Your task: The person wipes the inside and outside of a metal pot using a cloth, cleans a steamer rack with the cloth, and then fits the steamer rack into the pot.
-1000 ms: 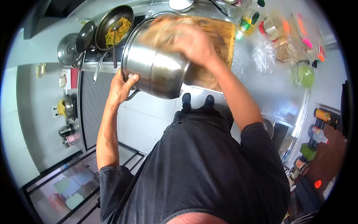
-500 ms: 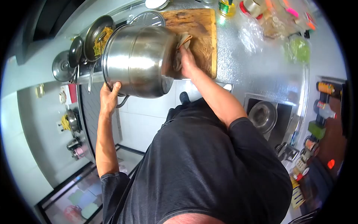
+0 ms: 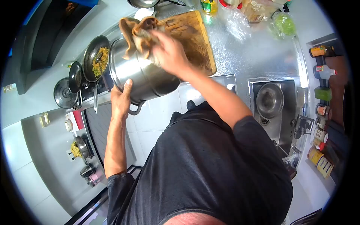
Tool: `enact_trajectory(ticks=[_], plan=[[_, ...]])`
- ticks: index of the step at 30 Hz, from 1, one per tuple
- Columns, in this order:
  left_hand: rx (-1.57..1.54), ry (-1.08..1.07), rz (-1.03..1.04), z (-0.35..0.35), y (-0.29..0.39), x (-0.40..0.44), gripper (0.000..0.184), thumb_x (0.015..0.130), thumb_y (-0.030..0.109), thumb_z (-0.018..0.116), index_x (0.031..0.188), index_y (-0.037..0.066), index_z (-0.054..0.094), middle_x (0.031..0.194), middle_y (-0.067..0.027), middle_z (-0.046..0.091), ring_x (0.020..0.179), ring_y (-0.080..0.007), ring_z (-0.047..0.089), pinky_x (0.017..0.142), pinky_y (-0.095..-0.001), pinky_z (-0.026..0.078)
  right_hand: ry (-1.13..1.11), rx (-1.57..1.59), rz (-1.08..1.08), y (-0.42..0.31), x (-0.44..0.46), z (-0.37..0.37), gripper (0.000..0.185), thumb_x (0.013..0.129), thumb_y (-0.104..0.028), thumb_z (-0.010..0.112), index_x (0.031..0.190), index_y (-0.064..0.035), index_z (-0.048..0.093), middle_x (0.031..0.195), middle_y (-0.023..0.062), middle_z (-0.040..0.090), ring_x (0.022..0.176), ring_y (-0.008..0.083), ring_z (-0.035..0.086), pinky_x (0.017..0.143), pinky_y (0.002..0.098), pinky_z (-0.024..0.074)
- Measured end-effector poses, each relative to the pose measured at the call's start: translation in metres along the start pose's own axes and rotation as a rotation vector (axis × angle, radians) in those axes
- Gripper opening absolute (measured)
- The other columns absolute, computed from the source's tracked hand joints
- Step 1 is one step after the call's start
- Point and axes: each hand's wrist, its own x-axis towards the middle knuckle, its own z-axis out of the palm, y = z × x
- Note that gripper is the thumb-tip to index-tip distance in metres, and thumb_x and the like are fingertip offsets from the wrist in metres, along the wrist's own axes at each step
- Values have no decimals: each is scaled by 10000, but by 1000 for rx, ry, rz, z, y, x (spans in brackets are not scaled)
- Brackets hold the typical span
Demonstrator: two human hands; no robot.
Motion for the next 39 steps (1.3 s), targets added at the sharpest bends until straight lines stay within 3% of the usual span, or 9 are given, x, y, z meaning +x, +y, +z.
enact_trajectory(ticks=[2,4,10,16,20,24,28,36,39], plan=[[-26,20,29,1,2,4,446,956,316,636,1205,-50,583,1116,-131,650,1014,-185,592,913,-333,463,-48,-237,44,15,37,4,407,884,-243,592,1214,-5,600,1050,218,682,918,268,681,794,346,508],[-128,6,-8,-2,3,8,420,957,284,629,1204,-52,583,1112,-125,650,1000,-182,593,902,-330,463,-105,-161,365,39,65,8,356,892,-287,573,1157,-54,622,1054,214,678,977,365,649,839,426,499],[-270,-7,-91,0,9,21,389,969,269,602,1212,-31,566,1056,-113,657,929,-184,618,813,-340,503,67,123,368,61,22,-2,407,907,-336,606,1108,18,598,998,222,666,947,375,635,831,414,482],[-451,-31,-89,5,2,16,304,959,178,608,1188,-20,587,1034,-109,667,902,-180,618,794,-333,503,-243,-586,-291,-19,-98,-22,299,757,-93,689,1040,-10,646,1097,206,610,1008,404,587,836,489,474],[-454,-82,-34,4,-2,7,306,968,203,610,1161,-33,598,1009,-103,680,853,-156,647,742,-311,531,-268,-729,-592,-34,-81,-1,335,709,-133,696,1027,-31,682,1125,209,607,1083,435,556,960,492,462],[-520,-147,-20,7,-24,3,261,977,158,595,1182,-4,596,1037,-66,677,928,-127,619,817,-292,498,-292,-728,-437,-27,-5,21,311,789,-237,634,1057,-91,695,1157,154,632,1125,314,593,975,462,466],[-532,-105,58,11,-22,-5,302,976,163,602,1229,2,574,1058,-48,662,936,-110,587,849,-283,476,-360,-596,230,6,86,29,397,870,-348,582,1157,-87,667,1090,216,666,1036,355,628,903,401,481],[-446,-131,100,15,-48,-7,313,934,181,650,1186,4,591,1011,-73,671,888,-146,616,847,-314,485,-426,-460,266,37,88,20,468,880,-395,564,1172,-36,635,1101,249,657,1062,386,614,912,414,463],[-502,-134,123,-1,-26,1,403,896,174,685,1233,-1,547,1080,-107,661,955,-164,621,868,-329,493,-286,-515,134,20,67,14,454,883,-384,566,1168,-35,624,1083,265,648,1049,407,609,901,429,462]])
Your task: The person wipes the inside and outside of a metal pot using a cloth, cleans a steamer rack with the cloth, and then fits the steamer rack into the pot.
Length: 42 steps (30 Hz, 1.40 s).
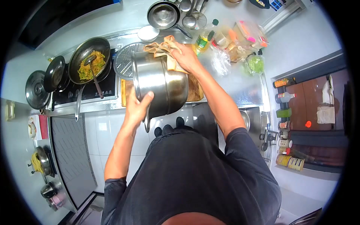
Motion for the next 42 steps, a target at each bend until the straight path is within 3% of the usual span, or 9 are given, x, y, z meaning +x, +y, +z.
enact_trajectory(ticks=[3,7,13,19,23,26,32,41,42], plan=[[-75,-7,-74,-3,42,33,442,893,208,688,1241,-8,522,1124,-126,646,1056,-186,611,902,-322,488,-22,50,82,-14,-23,-4,453,886,-380,561,1156,-20,622,1057,264,650,1041,412,608,899,428,462],[-297,-147,-409,-4,56,101,405,938,262,610,1199,-43,559,1025,-165,667,829,-228,689,728,-362,588,133,-19,-52,-26,-62,-5,398,885,-283,593,1163,0,625,1130,239,641,1068,396,607,924,421,468],[-168,-285,-257,32,65,82,247,933,69,544,1161,-15,586,991,-126,693,825,-178,672,760,-313,542,351,48,3,-5,-116,-16,381,849,-178,634,1150,54,621,1202,255,617,1143,389,586,971,411,460],[107,-310,117,40,20,51,238,935,84,565,1141,-30,593,1030,-96,671,918,-151,587,844,-294,468,382,-245,-182,-36,-143,-39,382,790,-76,635,1163,8,627,1272,257,573,1103,423,575,953,442,457],[171,-354,192,35,12,33,241,939,93,572,1149,-23,600,1021,-68,672,915,-140,587,839,-290,468,393,-356,-227,-29,-177,-26,405,765,-183,647,1139,-30,643,1292,262,546,1012,418,567,869,452,470],[-22,-479,-59,22,15,26,284,946,105,588,1210,-1,585,1059,-35,661,965,-128,587,878,-298,461,410,-366,-283,-22,-205,-12,390,765,-219,661,1126,-72,648,1267,242,546,1023,423,563,898,499,469],[344,-96,-84,51,63,64,461,961,351,609,1212,-34,575,925,-64,644,839,-135,557,834,-293,461,352,-368,-474,-24,-211,-8,436,651,-272,725,1062,-146,652,1130,98,560,1084,357,544,1047,543,435],[405,-247,-67,29,52,58,421,984,344,593,1199,-17,587,1003,-30,640,882,-103,554,829,-249,452,301,-70,-284,5,-86,-49,336,777,-301,688,1025,-76,667,988,107,642,943,302,605,836,417,502],[360,-236,-69,31,52,56,429,982,343,596,1206,-22,582,1024,-38,639,900,-111,555,839,-256,451,147,64,-91,25,-63,-50,345,808,-331,673,1037,-72,667,949,118,649,894,290,624,808,401,510]])
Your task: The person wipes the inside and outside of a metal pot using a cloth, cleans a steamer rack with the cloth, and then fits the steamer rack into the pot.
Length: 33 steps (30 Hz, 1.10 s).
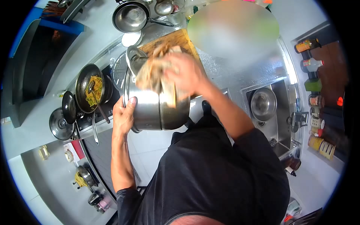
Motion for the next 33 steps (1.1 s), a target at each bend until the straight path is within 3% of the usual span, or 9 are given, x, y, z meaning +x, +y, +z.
enact_trajectory(ticks=[3,5,9,17,20,21,23,27,33], plan=[[-20,55,-1,7,-1,-6,435,975,355,603,1182,-27,591,1010,-40,636,895,-112,549,825,-265,453,-398,341,585,91,57,20,371,875,-387,633,1042,-57,673,873,112,671,751,198,657,686,350,531],[22,129,26,11,0,-9,437,965,381,612,1121,-27,619,940,-27,635,850,-101,537,777,-267,458,-484,1048,805,146,48,54,357,900,-399,612,995,-61,679,852,65,666,723,122,635,605,295,510],[86,186,59,11,-3,-13,398,968,343,617,1114,-27,621,930,-13,626,841,-88,519,776,-252,440,-386,1177,1159,149,6,72,411,942,-475,575,1076,-92,644,983,66,668,762,142,647,640,324,549],[48,155,49,-1,-7,-6,386,970,331,614,1122,-24,618,951,-16,623,866,-99,525,802,-255,431,-44,1471,1148,130,-31,66,349,945,-343,609,1178,-84,630,1128,72,649,1044,167,616,870,337,507],[120,207,1,-2,4,14,422,965,380,605,1108,-17,607,958,-24,619,864,-107,525,809,-260,427,276,1414,872,112,-47,74,489,982,-409,546,1303,-40,560,1228,71,617,1115,160,589,957,330,481],[129,202,-18,-9,3,20,427,965,379,603,1124,-17,604,970,-30,622,867,-108,528,813,-259,427,260,1391,596,98,-58,65,489,981,-376,566,1311,-15,547,1251,53,602,1119,174,591,969,321,461],[-12,279,-112,-12,1,33,464,953,366,614,1204,-23,578,1043,-70,636,937,-151,577,874,-288,447,180,1015,597,59,-55,47,364,967,-256,593,1260,-39,587,1205,98,615,1069,145,582,903,300,474],[-117,305,-138,-18,-7,58,522,942,346,630,1260,-54,527,1131,-136,623,985,-203,603,894,-321,475,284,361,-111,11,-44,24,377,856,-146,641,1220,-49,624,1322,209,521,1124,389,553,969,430,446],[-148,264,-163,-5,24,71,507,971,335,580,1277,-64,520,1102,-143,641,976,-203,620,864,-323,502,78,-49,-360,25,-97,22,352,766,-96,662,1114,-131,698,1251,163,549,1140,445,528,1011,491,447]])
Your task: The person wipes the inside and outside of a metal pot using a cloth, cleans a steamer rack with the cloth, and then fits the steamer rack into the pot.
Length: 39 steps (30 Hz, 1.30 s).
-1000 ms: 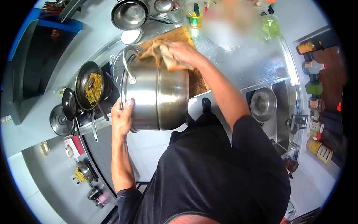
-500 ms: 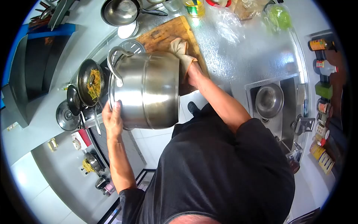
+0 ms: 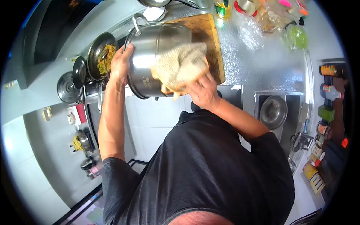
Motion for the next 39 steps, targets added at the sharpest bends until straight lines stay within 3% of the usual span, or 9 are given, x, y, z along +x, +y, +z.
enact_trajectory(ticks=[9,12,16,23,28,32,35,37,39], plan=[[-198,-159,4,-12,-28,36,417,1001,308,536,1240,-33,552,1086,-104,649,943,-168,607,858,-305,485,-51,-251,-240,-27,69,-14,317,684,-205,680,988,-115,676,950,113,577,948,365,571,877,485,455],[-317,-140,37,-5,-22,30,422,1011,343,513,1215,-20,578,1078,-93,654,968,-159,597,890,-299,466,-54,-169,-6,-25,128,10,365,707,-192,661,1066,-130,687,1052,131,603,988,350,565,886,480,440],[-377,-65,-72,-2,-8,20,472,1001,438,506,1121,4,646,1019,-95,680,885,-166,637,822,-318,504,-124,-430,-132,-51,159,35,377,721,-179,664,1091,-115,686,1113,135,617,993,343,566,873,475,442],[-247,-148,30,-7,-29,34,624,994,458,484,1390,-24,479,1446,-184,466,1339,-257,415,1107,-341,299,-448,-345,-618,-76,82,36,298,767,-178,649,1058,-126,683,1085,34,644,1047,226,582,886,387,468],[-269,-208,66,-9,-19,28,642,1003,442,465,1408,-56,434,1460,-191,449,1350,-273,405,1118,-369,289,-863,-388,-733,-65,58,12,276,801,-198,619,1058,-120,682,1126,10,644,1096,183,584,906,347,474],[-317,-200,93,-6,-19,24,646,1006,439,455,1424,-51,414,1477,-197,427,1356,-277,399,1116,-372,302,-612,-405,-780,-70,112,5,313,783,-185,645,1089,-137,683,1143,27,633,1058,204,591,861,353,476],[-450,-177,9,-4,-21,27,600,1006,438,458,1358,-47,499,1372,-180,534,1258,-248,488,1062,-360,360,-524,-461,-551,-57,145,10,372,725,-126,664,1096,-149,678,1134,53,630,1057,275,593,864,408,461],[-376,-301,103,-1,-32,47,539,1009,432,454,1249,-31,588,1209,-143,628,1112,-205,555,994,-359,407,-261,-368,-8,-43,150,23,474,665,-70,646,1133,-147,664,1195,95,609,1109,352,552,892,458,452],[-359,-246,102,4,-36,58,516,1008,428,455,1207,-22,610,1147,-127,645,1060,-192,564,975,-363,414,-213,-430,-149,-57,139,41,479,651,-64,659,1122,-153,659,1190,108,596,1119,373,542,898,485,428]])
